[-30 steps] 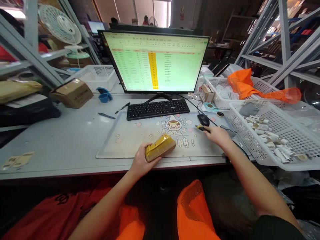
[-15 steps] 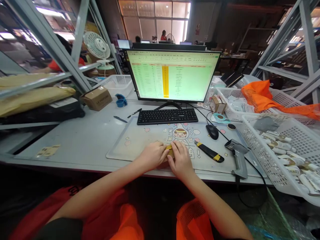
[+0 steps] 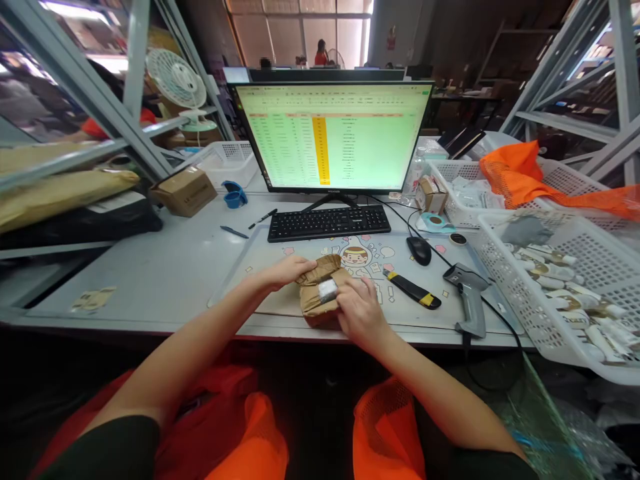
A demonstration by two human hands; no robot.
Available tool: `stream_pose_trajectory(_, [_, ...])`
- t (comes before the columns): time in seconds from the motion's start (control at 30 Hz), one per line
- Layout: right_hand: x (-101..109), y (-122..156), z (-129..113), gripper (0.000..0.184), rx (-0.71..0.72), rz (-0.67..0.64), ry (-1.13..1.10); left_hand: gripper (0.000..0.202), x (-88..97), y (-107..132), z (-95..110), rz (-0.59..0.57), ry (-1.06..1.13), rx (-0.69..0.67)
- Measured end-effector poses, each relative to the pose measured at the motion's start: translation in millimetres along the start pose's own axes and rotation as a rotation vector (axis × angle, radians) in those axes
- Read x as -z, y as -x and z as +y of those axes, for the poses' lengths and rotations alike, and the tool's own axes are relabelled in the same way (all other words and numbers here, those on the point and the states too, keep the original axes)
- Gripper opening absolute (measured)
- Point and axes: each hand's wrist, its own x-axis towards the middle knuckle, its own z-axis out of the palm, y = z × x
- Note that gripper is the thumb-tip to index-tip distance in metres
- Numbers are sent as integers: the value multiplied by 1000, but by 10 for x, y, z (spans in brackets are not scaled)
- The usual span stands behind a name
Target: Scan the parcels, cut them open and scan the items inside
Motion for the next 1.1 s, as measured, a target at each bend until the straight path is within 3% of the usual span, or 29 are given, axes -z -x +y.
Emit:
stream_pose_trajectory(0.07, [75, 140, -16, 17, 72, 6, -4, 50, -27, 49, 30, 28, 2, 1])
stream_pose_trajectory(0.13, [168, 238, -70, 21, 73, -9, 11, 39, -98, 190, 112, 154, -54, -70])
stream_pose_trajectory(0.2, [287, 206, -132, 16, 33, -90, 10, 29, -210, 400, 201, 276, -229, -318])
stream_pose_trajectory(0.27, [407, 21, -168, 27, -62, -242, 23, 26, -334, 615, 255, 332, -471, -607])
stream_pose_trajectory(0.33, [485, -261, -157, 29, -213, -405, 126, 23, -428, 770, 260, 346, -647, -716])
stream_pose_trajectory(0.43, [482, -654, -72, 30, -387, -617, 267, 27, -467, 848, 213, 420, -740, -598])
stream_pose_trajectory(0.53, [389, -839, 2, 35, -456, -763, 221, 30, -445, 810, 153, 420, -647, -497])
stream_pose_trajectory(0.6, [329, -858, 12, 38, -490, -773, 231, 29, -444, 774, 112, 415, -444, -480])
stream_pose_trajectory(0.7, [303, -819, 0, 35, -518, -748, 284, 25, -451, 786, 51, 519, -141, -517])
stream_pose_trajectory(0.77, [342, -777, 7, 31, -529, -741, 286, 15, -416, 869, 24, 551, -87, -558])
stream_pose_trajectory(0.87, [456, -684, 32, 34, -557, -725, 163, 20, -262, 1074, 39, 400, -315, -563])
stream_pose_trajectory(0.97, [537, -543, -12, 40, -615, -674, -201, 28, -50, 1224, 143, 243, -670, -487])
stream_pose_trajectory(1.03, [517, -421, -94, 42, -628, -605, -378, 24, 55, 1227, 260, 155, -810, -417])
stream_pose_trajectory(1.1, [428, -276, -175, 42, -594, -510, -416, 19, 99, 1156, 388, 51, -879, -366])
